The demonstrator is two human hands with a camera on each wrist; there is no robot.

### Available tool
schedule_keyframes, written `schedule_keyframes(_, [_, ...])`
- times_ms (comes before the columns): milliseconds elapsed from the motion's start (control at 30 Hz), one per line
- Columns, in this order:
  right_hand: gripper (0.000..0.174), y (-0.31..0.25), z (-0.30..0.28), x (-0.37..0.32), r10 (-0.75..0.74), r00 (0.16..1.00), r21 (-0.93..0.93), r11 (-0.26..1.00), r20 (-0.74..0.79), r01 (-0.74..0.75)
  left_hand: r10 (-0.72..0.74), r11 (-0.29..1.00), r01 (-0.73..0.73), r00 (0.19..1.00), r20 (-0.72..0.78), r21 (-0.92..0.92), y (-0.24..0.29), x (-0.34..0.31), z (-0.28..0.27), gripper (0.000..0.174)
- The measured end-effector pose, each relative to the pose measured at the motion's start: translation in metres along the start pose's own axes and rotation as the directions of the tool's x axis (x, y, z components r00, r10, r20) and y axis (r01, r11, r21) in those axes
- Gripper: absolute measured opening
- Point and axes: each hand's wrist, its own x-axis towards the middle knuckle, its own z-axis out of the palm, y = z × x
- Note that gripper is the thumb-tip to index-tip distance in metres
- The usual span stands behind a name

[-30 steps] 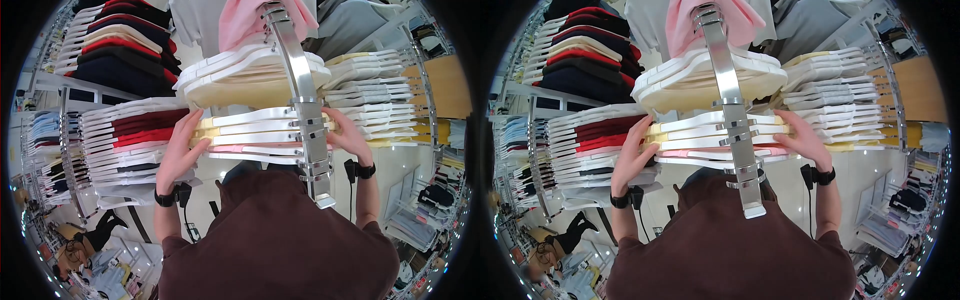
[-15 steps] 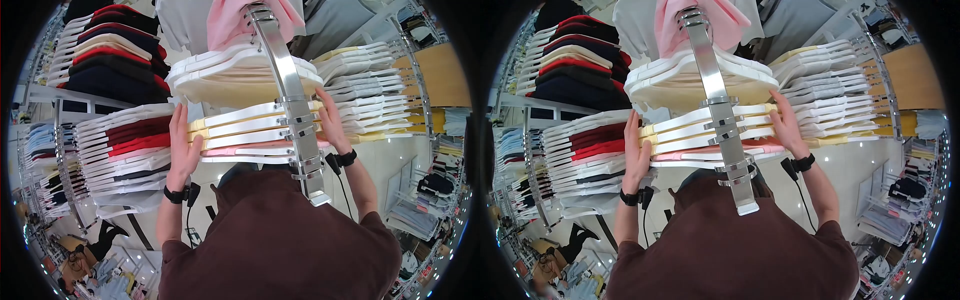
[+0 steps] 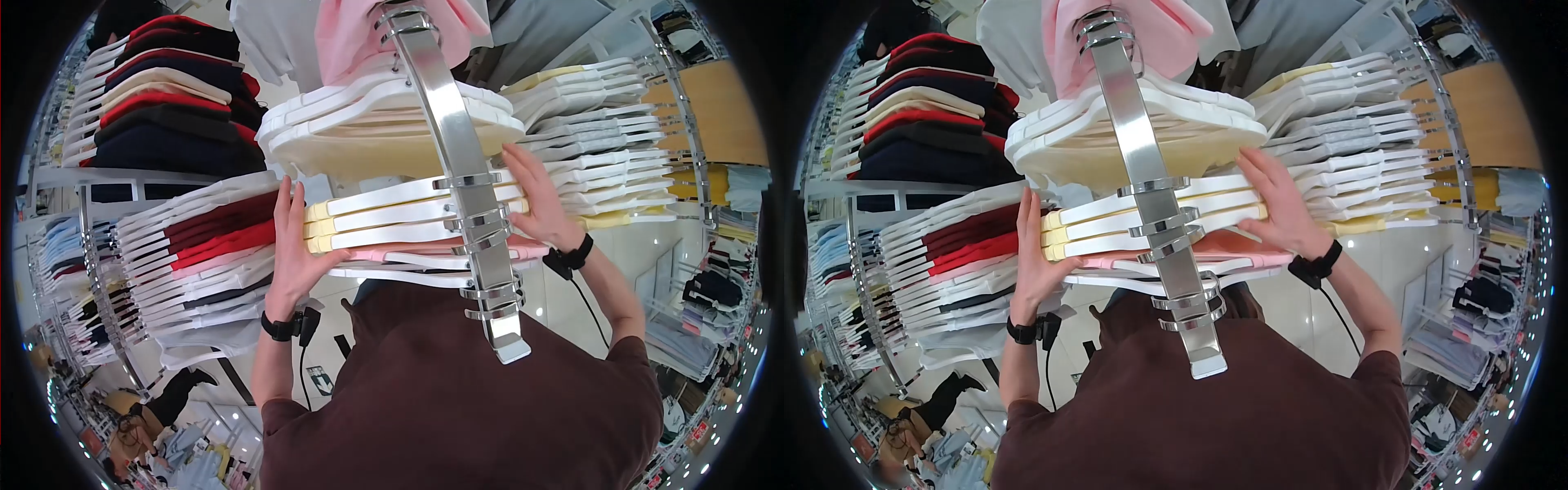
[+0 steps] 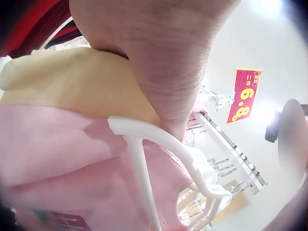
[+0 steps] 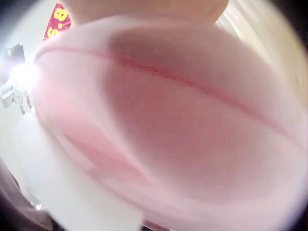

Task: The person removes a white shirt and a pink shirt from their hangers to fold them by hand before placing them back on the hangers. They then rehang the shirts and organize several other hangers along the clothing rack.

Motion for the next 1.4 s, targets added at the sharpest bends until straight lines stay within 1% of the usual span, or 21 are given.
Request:
schedule_keyframes(67, [0.098,0.006,0.000,0.012,0.002,1.000,0.006,1.000,-0.014,-0.002,-0.007,1.000,0.007,1.000,-0.009,0.006,-0.004,0.005,0.001,0.139])
schedule_keyframes(133, [0.098,0.009,0.000,0.024,-0.036,0.999,-0.045,0.998,-0.018,0.035,-0.021,1.000,0.021,1.000,-0.021,0.017,-0.004,0.010,-0.003,0.140])
schedule_keyframes(233, [0.098,0.009,0.004,0.033,-0.026,0.999,-0.055,0.998,-0.030,0.025,-0.031,0.999,0.030,0.999,-0.044,-0.013,-0.002,0.019,-0.011,0.132])
schedule_keyframes(400, [0.095,0.012,0.006,0.046,-0.019,0.998,-0.048,0.999,-0.067,0.016,0.009,0.999,-0.006,0.997,-0.073,0.038,-0.014,0.037,-0.013,0.130])
schedule_keyframes(467, [0.092,0.011,0.007,0.053,0.033,0.997,-0.072,0.997,-0.073,-0.038,0.017,1.000,-0.016,0.996,-0.085,0.015,-0.024,0.043,-0.011,0.128])
schedule_keyframes(600, [0.094,0.011,0.004,0.060,0.018,0.996,-0.038,0.999,-0.083,-0.022,0.011,0.998,-0.016,0.995,-0.094,-0.055,-0.018,0.052,-0.013,0.128])
schedule_keyframes(667, [0.096,0.011,0.006,0.051,-0.014,0.997,-0.064,0.998,-0.078,0.009,0.067,0.997,-0.061,0.990,-0.121,0.052,-0.015,0.049,-0.013,0.131])
schedule_keyframes(700, [0.099,0.010,0.006,0.045,-0.042,0.997,-0.089,0.995,-0.067,0.035,0.068,0.997,-0.062,0.990,-0.122,0.053,-0.013,0.044,-0.012,0.131])
schedule_keyframes(767, [0.101,0.003,0.007,0.031,-0.046,0.997,-0.109,0.993,-0.058,0.039,0.168,0.972,-0.142,0.977,-0.132,0.186,-0.007,0.034,-0.007,0.134])
schedule_keyframes(867, [0.104,-0.002,0.008,0.016,-0.057,0.996,-0.124,0.991,-0.066,0.049,0.134,0.970,-0.103,0.983,-0.130,0.219,-0.004,0.024,-0.001,0.139])
schedule_keyframes(933, [0.092,-0.010,0.002,0.013,-0.223,0.973,-0.262,0.944,-0.054,0.202,0.132,0.973,-0.105,0.984,-0.123,0.206,-0.003,0.024,0.001,0.138])
schedule_keyframes(967, [0.092,-0.014,-0.001,0.009,-0.222,0.974,-0.266,0.943,-0.055,0.200,0.132,0.975,-0.107,0.984,-0.117,0.196,-0.002,0.024,0.002,0.138])
schedule_keyframes(1033, [0.074,-0.023,-0.004,0.002,-0.274,0.960,-0.340,0.900,0.051,0.274,0.134,0.972,-0.110,0.985,-0.107,0.207,0.002,0.025,0.001,0.138])
schedule_keyframes(1067, [0.074,-0.024,-0.004,-0.001,-0.272,0.961,-0.341,0.900,0.050,0.273,0.131,0.970,-0.108,0.987,-0.095,0.219,0.003,0.024,0.000,0.138])
schedule_keyframes(1100, [0.067,-0.024,-0.006,-0.004,-0.282,0.957,-0.327,0.899,0.076,0.291,0.133,0.970,-0.110,0.986,-0.096,0.219,0.004,0.024,0.000,0.138])
schedule_keyframes(1167, [0.056,-0.029,-0.007,-0.008,-0.282,0.955,-0.285,0.912,0.091,0.296,0.123,0.967,-0.108,0.991,-0.055,0.229,0.005,0.021,0.001,0.135])
schedule_keyframes(1200, [0.056,-0.029,-0.007,-0.009,-0.282,0.955,-0.287,0.911,0.090,0.296,0.125,0.967,-0.110,0.991,-0.055,0.229,0.006,0.019,0.001,0.135])
schedule_keyframes(1267, [0.061,-0.028,-0.008,-0.012,-0.297,0.949,-0.265,0.912,0.104,0.314,0.149,0.946,-0.132,0.988,-0.033,0.297,0.008,0.014,-0.001,0.124])
schedule_keyframes(1300, [0.061,-0.028,-0.008,-0.011,-0.297,0.949,-0.264,0.912,0.103,0.314,0.149,0.945,-0.133,0.988,-0.032,0.299,0.010,0.013,-0.001,0.124])
schedule_keyframes(1367, [0.067,-0.029,-0.007,-0.011,-0.287,0.954,-0.269,0.915,0.086,0.300,0.158,0.907,-0.150,0.987,0.011,0.393,0.017,0.010,0.000,0.104])
schedule_keyframes(1400, [0.067,-0.028,-0.006,-0.012,-0.288,0.954,-0.269,0.915,0.086,0.300,0.158,0.907,-0.149,0.987,0.011,0.393,0.020,0.010,-0.001,0.104])
